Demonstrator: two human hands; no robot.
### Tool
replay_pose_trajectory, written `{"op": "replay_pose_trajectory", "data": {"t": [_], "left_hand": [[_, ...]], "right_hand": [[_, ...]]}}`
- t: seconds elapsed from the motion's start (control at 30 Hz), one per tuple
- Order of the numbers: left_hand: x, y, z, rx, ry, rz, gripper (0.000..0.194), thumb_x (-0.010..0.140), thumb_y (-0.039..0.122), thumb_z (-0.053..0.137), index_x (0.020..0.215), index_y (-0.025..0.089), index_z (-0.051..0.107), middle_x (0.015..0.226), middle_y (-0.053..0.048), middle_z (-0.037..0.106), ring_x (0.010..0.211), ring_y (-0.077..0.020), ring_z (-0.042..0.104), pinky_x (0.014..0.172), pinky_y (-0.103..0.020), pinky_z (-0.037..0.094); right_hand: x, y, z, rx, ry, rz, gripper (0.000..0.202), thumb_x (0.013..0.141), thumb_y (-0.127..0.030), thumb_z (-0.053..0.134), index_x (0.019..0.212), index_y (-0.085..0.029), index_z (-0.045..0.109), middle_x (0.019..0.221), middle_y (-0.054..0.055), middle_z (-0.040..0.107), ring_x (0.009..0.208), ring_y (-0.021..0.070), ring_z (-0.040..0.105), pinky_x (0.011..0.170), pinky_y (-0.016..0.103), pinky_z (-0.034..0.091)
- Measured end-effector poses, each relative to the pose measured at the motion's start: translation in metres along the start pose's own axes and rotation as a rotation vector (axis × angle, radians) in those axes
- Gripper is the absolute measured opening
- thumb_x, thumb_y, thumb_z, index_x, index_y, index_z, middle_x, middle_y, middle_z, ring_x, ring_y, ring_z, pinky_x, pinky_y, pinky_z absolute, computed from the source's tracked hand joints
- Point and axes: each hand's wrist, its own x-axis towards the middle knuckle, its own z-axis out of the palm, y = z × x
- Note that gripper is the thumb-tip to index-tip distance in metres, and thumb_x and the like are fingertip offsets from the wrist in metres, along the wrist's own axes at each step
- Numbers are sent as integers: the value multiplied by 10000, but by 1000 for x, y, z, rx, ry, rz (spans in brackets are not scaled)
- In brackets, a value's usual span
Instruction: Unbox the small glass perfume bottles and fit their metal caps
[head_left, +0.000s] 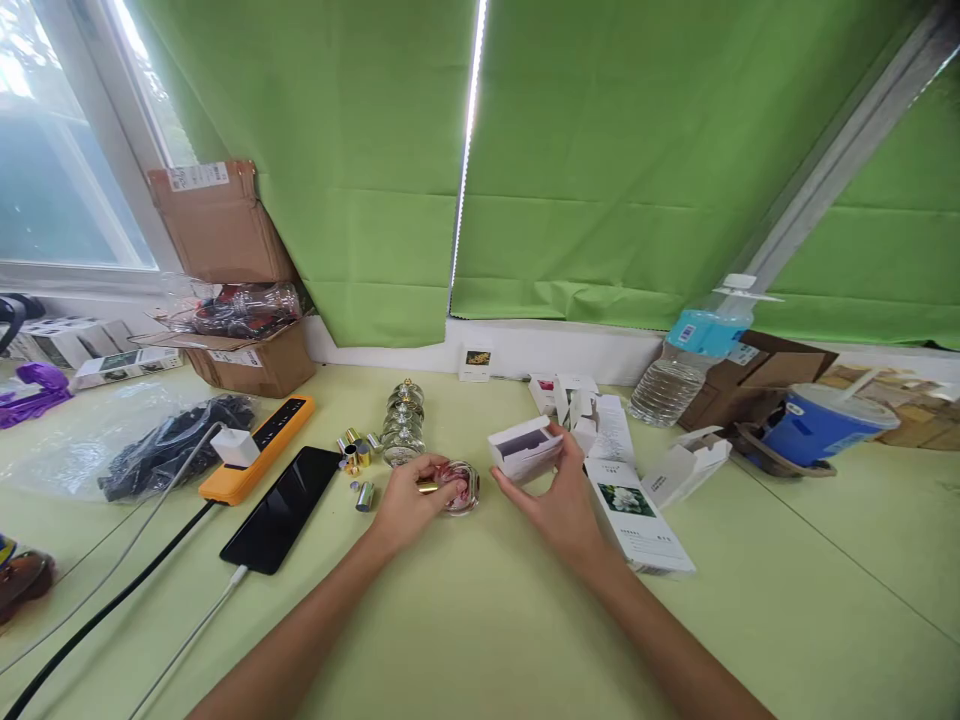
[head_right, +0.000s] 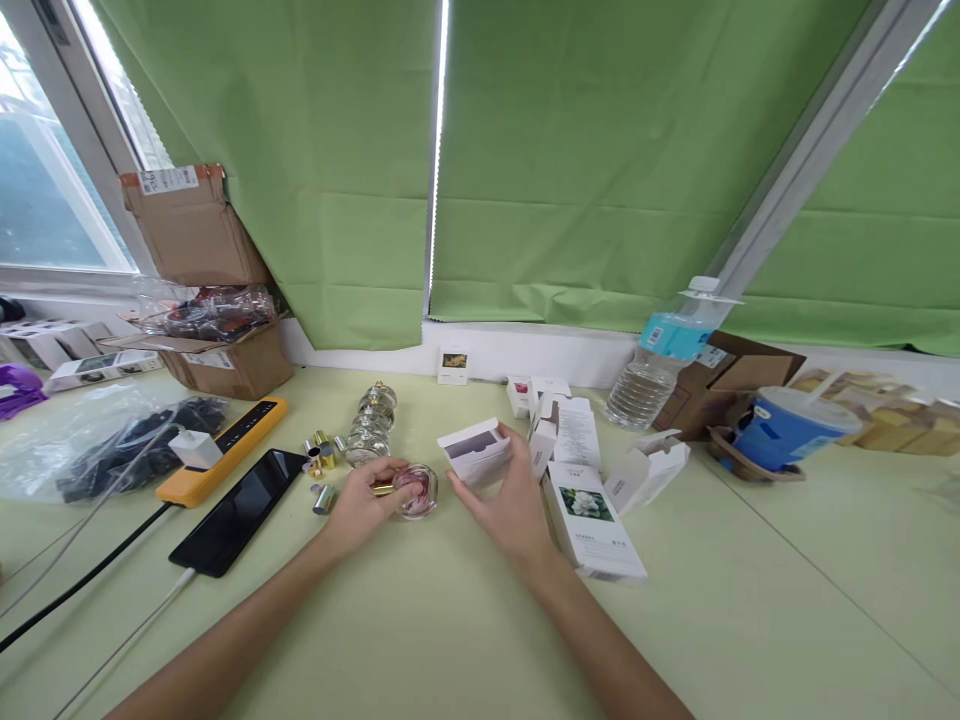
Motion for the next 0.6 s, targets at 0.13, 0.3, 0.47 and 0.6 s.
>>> {"op": "replay_pose_trajectory", "data": {"t": [0.13,0.3,0.47,0.6], "left_hand": [[-2,2,1,-8,77,-60,489,708,421,738,1102,209,541,878,-46,701,753,-185,672,685,-292,519],[-2,0,3,25,146,-4,476,669,415,766,1021,210,519,793,6,646,665,-141,615,600,-238,466],[-1,-3,6,8,154,54,481,651,413,786,992,208,516,746,41,554,641,-106,519,554,-198,393],[-3,-1,6,28,109,58,516,662,434,782,1039,213,510,756,39,566,647,-109,512,573,-206,399]], "right_hand": [[0,1,2,138,6,165,983,642,-584,760,1421,-233,275,1340,159,450,1104,319,557,873,475,513],[3,10,4,287,-64,213,818,807,-526,633,1454,-249,218,1220,151,545,918,252,643,727,400,562],[6,11,0,-78,-67,194,786,863,-502,559,1487,-250,152,1162,152,610,860,289,673,698,423,541],[15,6,-13,-599,-83,220,826,879,-493,521,1513,-201,79,933,147,690,645,325,675,594,429,493]]}}
